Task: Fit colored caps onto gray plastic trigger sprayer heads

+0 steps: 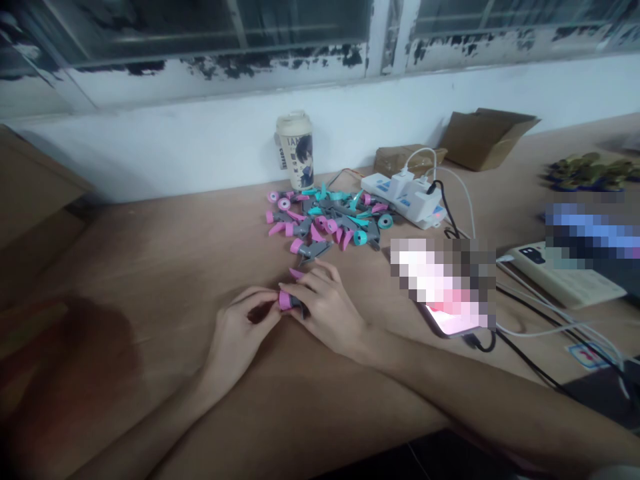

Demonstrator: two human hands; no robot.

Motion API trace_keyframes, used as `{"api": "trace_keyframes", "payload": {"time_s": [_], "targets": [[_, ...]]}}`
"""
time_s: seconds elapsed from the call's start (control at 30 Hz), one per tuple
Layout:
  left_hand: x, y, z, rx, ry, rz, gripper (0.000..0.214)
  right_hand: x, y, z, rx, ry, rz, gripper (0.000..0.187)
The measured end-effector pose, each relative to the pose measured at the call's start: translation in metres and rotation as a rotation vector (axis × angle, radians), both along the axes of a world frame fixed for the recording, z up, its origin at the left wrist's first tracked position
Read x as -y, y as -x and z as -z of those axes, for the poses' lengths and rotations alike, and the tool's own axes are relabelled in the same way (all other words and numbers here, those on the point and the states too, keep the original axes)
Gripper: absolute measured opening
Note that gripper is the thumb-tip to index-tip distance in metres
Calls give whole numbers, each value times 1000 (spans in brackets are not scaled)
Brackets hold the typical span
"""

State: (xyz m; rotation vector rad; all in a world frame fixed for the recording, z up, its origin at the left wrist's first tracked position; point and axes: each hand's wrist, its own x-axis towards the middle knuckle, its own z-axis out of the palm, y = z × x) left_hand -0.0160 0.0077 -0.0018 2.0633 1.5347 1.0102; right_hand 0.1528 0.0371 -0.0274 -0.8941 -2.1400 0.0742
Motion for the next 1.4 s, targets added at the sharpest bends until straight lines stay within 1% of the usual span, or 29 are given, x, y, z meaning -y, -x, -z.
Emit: {"api": "trace_keyframes", "payload": {"time_s": [0.13,0.27,0.33,0.43,0.53,0.67,0.77,0.87,1.0,1.07,1.17,1.27,1.4], "targets": [[2,-4,-1,-63,-13,-30,12,1,1,-2,17,-17,2,22],[-3,2,2,-32,-19,-94,8,2,0,-6,6,2,-1,23],[-11,12,4,62,20,-161,8,2,-1,-9,-40,26,-1,25],[-24,28,6,322,203,-224,19,2,-2,-11,-149,74,0,28],[-28,32,2,494,302,-181,21,0,-2,-12,-247,133,-14,31],[-20,23,-4,585,356,-56,20,0,-1,-11,-378,238,-44,29],[-13,18,-7,625,363,12,19,2,0,-11,-411,309,-94,30],[-10,16,-9,605,312,75,17,3,1,-13,-354,306,-127,30],[-8,15,-11,437,199,119,15,1,1,-15,-255,261,-142,27],[-8,14,-10,361,141,119,16,0,1,-16,-223,235,-154,25],[-8,15,-6,320,74,97,16,0,1,-15,-202,221,-177,25],[-8,17,-4,299,45,82,16,0,1,-15,-195,232,-175,24],[-6,16,-5,274,48,87,16,0,0,-14,-197,252,-170,23]]}}
